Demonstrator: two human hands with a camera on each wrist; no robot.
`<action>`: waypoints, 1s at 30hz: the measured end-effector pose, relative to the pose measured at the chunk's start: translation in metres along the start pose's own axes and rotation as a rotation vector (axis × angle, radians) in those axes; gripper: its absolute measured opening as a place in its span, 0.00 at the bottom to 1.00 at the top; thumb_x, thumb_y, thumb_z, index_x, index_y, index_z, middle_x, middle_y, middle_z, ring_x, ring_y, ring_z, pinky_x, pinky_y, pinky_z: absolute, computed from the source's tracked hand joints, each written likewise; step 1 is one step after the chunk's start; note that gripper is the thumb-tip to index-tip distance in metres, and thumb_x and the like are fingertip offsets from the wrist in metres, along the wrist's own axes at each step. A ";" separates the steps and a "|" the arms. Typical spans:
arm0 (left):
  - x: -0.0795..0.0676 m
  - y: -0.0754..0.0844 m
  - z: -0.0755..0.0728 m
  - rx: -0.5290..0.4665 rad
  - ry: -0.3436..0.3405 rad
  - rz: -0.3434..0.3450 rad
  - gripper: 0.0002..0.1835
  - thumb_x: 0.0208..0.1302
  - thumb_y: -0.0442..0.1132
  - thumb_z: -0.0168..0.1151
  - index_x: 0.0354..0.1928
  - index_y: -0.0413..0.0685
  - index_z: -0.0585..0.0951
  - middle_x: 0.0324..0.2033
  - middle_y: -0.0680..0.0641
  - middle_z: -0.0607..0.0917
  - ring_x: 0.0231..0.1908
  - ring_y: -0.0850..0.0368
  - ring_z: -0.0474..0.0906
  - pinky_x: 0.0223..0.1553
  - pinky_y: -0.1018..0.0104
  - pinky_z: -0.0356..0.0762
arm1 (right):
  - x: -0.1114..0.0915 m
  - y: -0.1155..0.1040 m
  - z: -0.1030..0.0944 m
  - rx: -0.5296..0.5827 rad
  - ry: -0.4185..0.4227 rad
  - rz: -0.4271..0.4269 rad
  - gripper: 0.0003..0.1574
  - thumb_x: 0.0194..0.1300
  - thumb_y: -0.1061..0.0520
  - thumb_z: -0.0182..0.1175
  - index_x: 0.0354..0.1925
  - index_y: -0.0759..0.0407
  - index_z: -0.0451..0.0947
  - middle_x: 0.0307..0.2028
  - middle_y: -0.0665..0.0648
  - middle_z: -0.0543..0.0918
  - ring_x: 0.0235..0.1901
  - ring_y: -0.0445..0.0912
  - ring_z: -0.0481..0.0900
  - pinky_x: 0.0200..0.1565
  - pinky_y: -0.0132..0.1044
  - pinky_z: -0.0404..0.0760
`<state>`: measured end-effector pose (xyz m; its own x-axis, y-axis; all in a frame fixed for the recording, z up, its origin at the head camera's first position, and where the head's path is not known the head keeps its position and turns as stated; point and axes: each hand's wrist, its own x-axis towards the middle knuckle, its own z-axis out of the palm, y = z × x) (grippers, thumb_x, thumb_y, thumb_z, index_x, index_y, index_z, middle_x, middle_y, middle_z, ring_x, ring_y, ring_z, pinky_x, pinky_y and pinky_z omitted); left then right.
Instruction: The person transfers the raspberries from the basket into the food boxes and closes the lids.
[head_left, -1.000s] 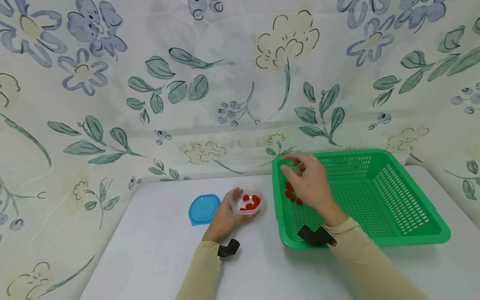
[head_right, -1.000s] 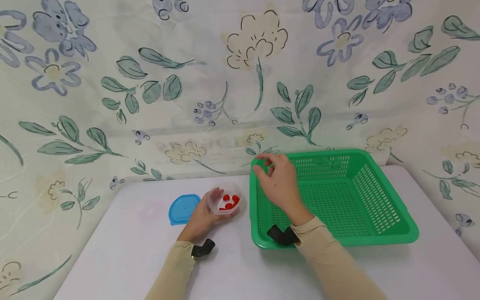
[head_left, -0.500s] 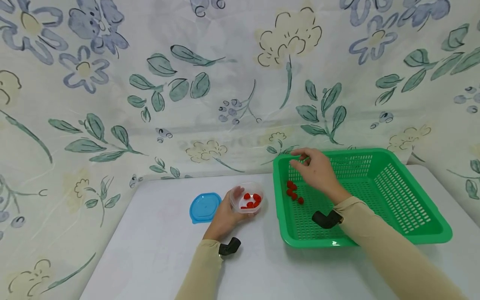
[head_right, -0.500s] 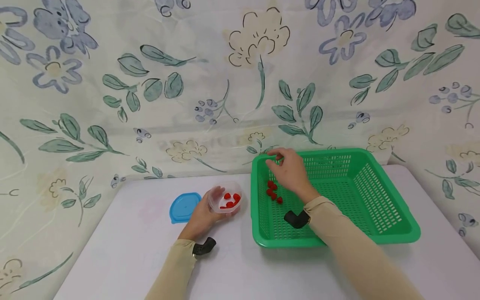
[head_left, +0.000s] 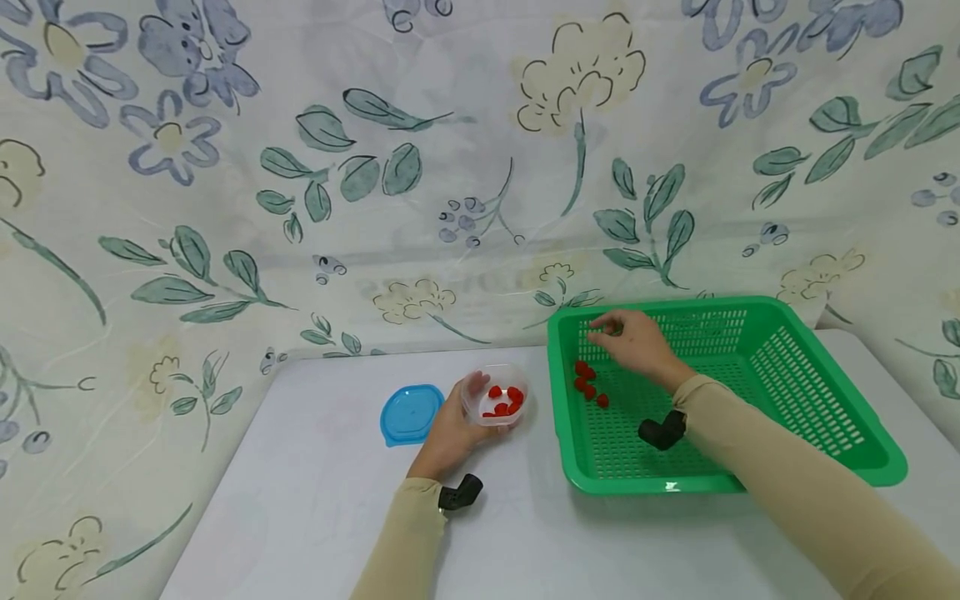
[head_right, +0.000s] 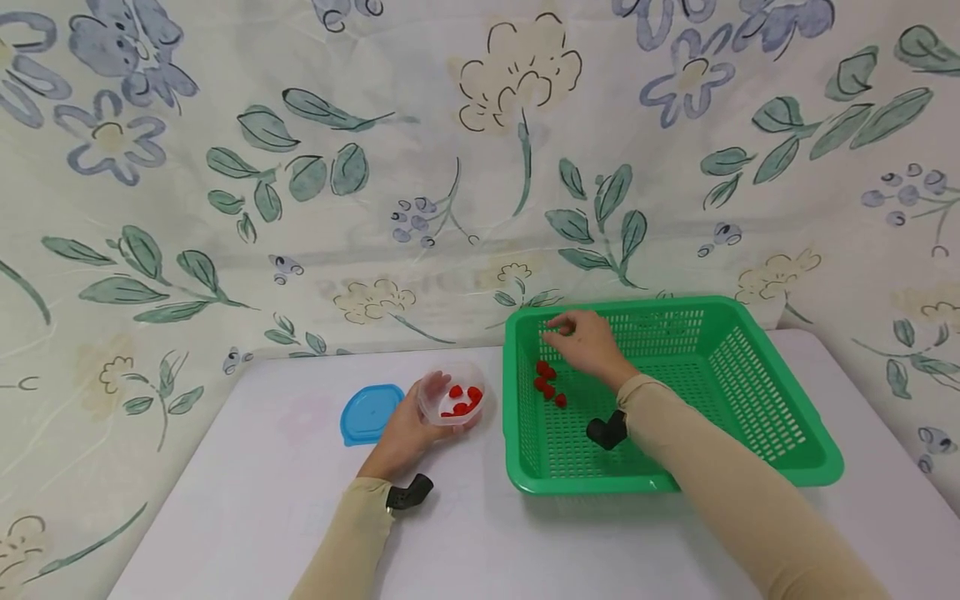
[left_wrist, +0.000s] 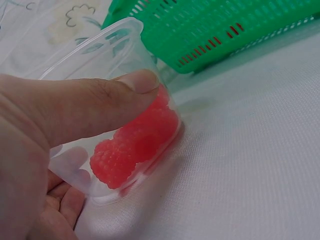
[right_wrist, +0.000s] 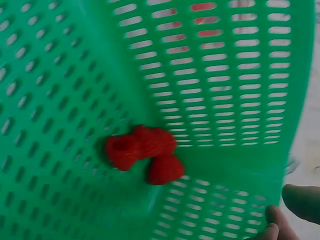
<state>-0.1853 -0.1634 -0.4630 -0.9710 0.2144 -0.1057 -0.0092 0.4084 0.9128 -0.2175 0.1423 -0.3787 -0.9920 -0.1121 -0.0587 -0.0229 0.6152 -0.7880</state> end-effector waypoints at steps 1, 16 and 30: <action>0.000 0.000 0.000 -0.001 0.000 -0.003 0.53 0.49 0.42 0.82 0.76 0.54 0.61 0.69 0.53 0.71 0.71 0.46 0.61 0.61 0.45 0.75 | 0.001 0.002 0.000 0.000 -0.014 0.007 0.23 0.75 0.53 0.57 0.60 0.65 0.77 0.54 0.69 0.77 0.52 0.61 0.75 0.45 0.52 0.78; 0.000 -0.005 0.000 0.005 0.007 -0.026 0.52 0.49 0.43 0.82 0.75 0.56 0.62 0.69 0.55 0.71 0.71 0.47 0.62 0.64 0.43 0.71 | 0.014 0.022 0.014 0.131 -0.236 0.224 0.24 0.74 0.54 0.56 0.62 0.68 0.75 0.65 0.70 0.71 0.66 0.66 0.65 0.65 0.61 0.68; 0.002 0.000 0.002 0.028 0.015 -0.026 0.52 0.49 0.44 0.82 0.75 0.55 0.62 0.69 0.54 0.71 0.70 0.48 0.62 0.62 0.45 0.74 | 0.017 0.035 0.027 0.033 -0.228 0.231 0.21 0.67 0.59 0.64 0.54 0.69 0.80 0.57 0.70 0.76 0.52 0.59 0.74 0.52 0.48 0.77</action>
<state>-0.1865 -0.1617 -0.4640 -0.9739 0.1907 -0.1230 -0.0277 0.4379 0.8986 -0.2318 0.1406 -0.4242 -0.9171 -0.1464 -0.3708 0.2072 0.6196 -0.7571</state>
